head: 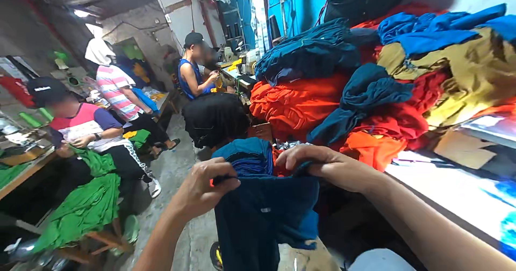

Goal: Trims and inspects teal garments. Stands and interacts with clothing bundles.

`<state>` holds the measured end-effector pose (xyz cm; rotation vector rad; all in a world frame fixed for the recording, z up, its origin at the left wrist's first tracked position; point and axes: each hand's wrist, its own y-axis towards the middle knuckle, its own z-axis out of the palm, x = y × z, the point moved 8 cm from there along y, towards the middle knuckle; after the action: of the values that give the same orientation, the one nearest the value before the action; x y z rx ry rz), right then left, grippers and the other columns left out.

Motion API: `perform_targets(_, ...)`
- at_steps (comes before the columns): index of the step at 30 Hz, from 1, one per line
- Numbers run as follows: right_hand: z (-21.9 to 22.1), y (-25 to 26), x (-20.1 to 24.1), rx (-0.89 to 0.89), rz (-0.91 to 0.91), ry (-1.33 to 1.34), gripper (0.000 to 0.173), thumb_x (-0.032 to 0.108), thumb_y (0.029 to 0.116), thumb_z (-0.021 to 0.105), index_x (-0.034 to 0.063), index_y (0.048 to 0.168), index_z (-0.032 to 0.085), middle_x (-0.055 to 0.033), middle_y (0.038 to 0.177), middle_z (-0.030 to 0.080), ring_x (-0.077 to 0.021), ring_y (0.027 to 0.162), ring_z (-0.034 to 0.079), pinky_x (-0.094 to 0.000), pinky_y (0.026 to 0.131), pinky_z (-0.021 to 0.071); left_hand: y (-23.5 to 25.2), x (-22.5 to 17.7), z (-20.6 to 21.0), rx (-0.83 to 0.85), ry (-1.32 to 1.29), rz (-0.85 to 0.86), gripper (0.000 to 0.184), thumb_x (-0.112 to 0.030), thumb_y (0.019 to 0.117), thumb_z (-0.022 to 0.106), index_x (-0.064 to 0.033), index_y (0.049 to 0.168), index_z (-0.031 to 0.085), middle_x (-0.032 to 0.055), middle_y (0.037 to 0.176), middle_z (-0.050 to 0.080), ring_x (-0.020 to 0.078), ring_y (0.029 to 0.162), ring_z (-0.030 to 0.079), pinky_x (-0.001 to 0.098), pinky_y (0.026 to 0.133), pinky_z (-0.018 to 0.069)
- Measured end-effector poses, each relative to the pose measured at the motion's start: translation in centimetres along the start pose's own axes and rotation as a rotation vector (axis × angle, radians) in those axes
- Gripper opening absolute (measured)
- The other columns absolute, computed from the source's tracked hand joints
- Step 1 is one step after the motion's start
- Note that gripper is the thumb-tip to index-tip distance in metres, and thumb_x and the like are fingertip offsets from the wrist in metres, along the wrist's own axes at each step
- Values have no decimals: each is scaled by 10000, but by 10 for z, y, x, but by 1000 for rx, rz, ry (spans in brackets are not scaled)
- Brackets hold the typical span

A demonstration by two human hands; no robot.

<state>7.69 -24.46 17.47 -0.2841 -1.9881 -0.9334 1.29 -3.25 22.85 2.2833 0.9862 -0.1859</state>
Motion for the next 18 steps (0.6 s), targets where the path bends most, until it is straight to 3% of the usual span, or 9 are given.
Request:
perform_targets(2,5,-10,5,104,3,-120,324,9,927,462,131,984,757,27,1197,695,-90,1196,607,-281,1029,506,-16,-13,1,-8,82,78,221,-293,945,625,-127,835,721,-70,762,603,3,771,584,193,727,492)
perform_targets(5,5,-21,11,141,-46,-373,284,82,916,467,113,887,748,53,986,714,1,958,642,-183,836,527,-35,-35,7,-55,259,120,269,-362,989,579,-186,858,735,-49,776,614,61,788,594,272,753,474)
perform_targets(6,5,-24,18,139,-93,-387,290,84,923,456,118,873,740,56,975,706,3,950,638,-167,829,524,-40,-41,10,-70,304,114,280,-375,1006,562,-196,867,727,-30,823,623,80,807,600,280,750,482)
perform_targets(7,5,-28,26,139,-128,-373,312,74,944,441,130,887,743,50,1023,698,-11,996,633,-166,861,526,-44,-45,13,-81,342,99,285,-379,1016,554,-204,872,727,-11,926,650,89,845,616,280,746,508)
perform_targets(9,6,-36,40,170,-126,-342,367,79,1005,429,184,1031,780,28,1247,657,-49,1165,596,-196,971,514,-50,-45,15,-95,396,53,292,-378,1023,543,-209,870,726,10,1129,670,83,880,636,269,739,541)
perform_targets(11,10,-40,43,219,-81,-427,392,76,1004,439,223,1148,773,33,1355,623,-50,1252,567,-213,1022,500,-54,-42,17,-91,443,15,301,-356,1016,538,-194,864,741,11,1138,703,113,923,675,305,757,560)
perform_targets(13,14,-39,43,253,-105,-555,350,96,951,468,177,1079,783,51,1153,704,0,1062,634,-175,891,528,-54,-39,20,-74,476,-20,300,-338,1004,528,-186,868,747,-22,1044,731,122,959,690,321,791,567)
perform_targets(15,15,-37,40,267,-132,-529,273,151,920,492,101,948,759,47,887,688,37,814,602,-122,696,477,-53,-37,18,-110,455,-50,274,-303,984,558,-161,863,760,-29,948,730,115,890,686,315,762,564)
perform_targets(18,9,-32,44,187,-151,-480,327,447,952,614,159,828,705,107,791,617,66,754,563,-100,617,442,-51,-37,9,-170,384,-107,222,-299,946,614,-166,855,767,-51,911,714,50,838,665,237,734,551)
